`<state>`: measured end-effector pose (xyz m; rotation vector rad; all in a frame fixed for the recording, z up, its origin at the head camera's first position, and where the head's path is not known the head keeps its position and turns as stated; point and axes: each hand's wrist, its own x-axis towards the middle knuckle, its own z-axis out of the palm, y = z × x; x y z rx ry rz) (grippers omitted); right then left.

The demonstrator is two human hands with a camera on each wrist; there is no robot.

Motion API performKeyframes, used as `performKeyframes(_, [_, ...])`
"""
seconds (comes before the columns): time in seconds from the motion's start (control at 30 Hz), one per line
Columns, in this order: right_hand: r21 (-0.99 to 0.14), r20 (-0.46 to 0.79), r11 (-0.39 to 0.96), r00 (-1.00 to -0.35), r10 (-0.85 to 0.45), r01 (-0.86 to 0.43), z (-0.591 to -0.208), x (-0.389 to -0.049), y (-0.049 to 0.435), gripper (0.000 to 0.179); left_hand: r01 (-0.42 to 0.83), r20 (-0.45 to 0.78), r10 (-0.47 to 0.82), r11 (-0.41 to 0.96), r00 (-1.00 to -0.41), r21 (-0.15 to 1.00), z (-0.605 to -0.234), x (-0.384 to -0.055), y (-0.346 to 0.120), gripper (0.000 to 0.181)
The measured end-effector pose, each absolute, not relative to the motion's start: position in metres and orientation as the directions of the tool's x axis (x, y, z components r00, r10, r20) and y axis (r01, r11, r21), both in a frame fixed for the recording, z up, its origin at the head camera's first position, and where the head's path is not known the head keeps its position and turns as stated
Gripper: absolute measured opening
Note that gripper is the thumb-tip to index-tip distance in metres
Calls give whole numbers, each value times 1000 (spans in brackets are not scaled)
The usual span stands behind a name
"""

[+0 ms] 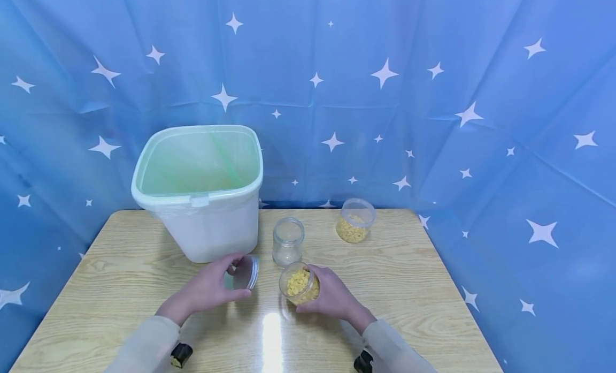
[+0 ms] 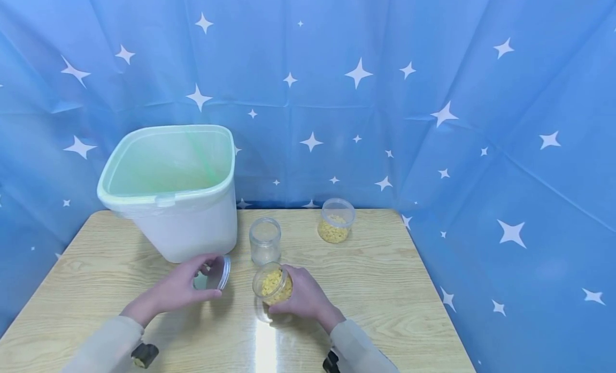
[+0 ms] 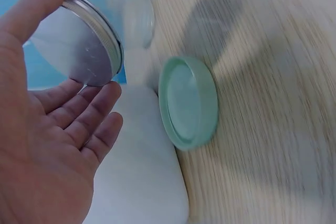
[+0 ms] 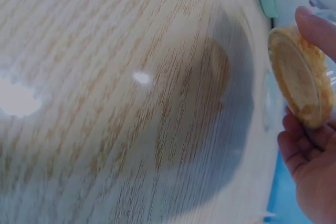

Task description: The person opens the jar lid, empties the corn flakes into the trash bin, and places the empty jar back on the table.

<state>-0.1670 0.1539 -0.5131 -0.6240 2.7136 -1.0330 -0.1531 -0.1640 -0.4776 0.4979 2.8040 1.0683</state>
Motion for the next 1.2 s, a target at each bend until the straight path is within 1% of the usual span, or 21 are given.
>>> performKeyframes(0.23, [-663, -18, 679, -900, -435, -315, -513, -166, 154, 93, 246, 4, 326, 704, -945, 667, -480, -149, -184, 85])
performKeyframes(0.43, [-669, -46, 685, -904, -426, -288, -512, -166, 156, 94, 221, -19, 325, 682, -945, 697, -481, -147, -202, 83])
performKeyframes(0.6, [-670, -57, 687, -903, -425, -281, -513, -167, 157, 93, 205, -38, 321, 687, -946, 697, -484, -144, -214, 85])
performKeyframes(0.83, [-679, -65, 683, -904, -422, -270, -513, -166, 158, 96, 152, -82, 297, 685, -951, 712, -486, -142, -228, 85])
performKeyframes(1.2, [-679, -83, 689, -907, -413, -252, -515, -165, 159, 97, 102, -101, 254, 678, -962, 728, -496, -141, -243, 83])
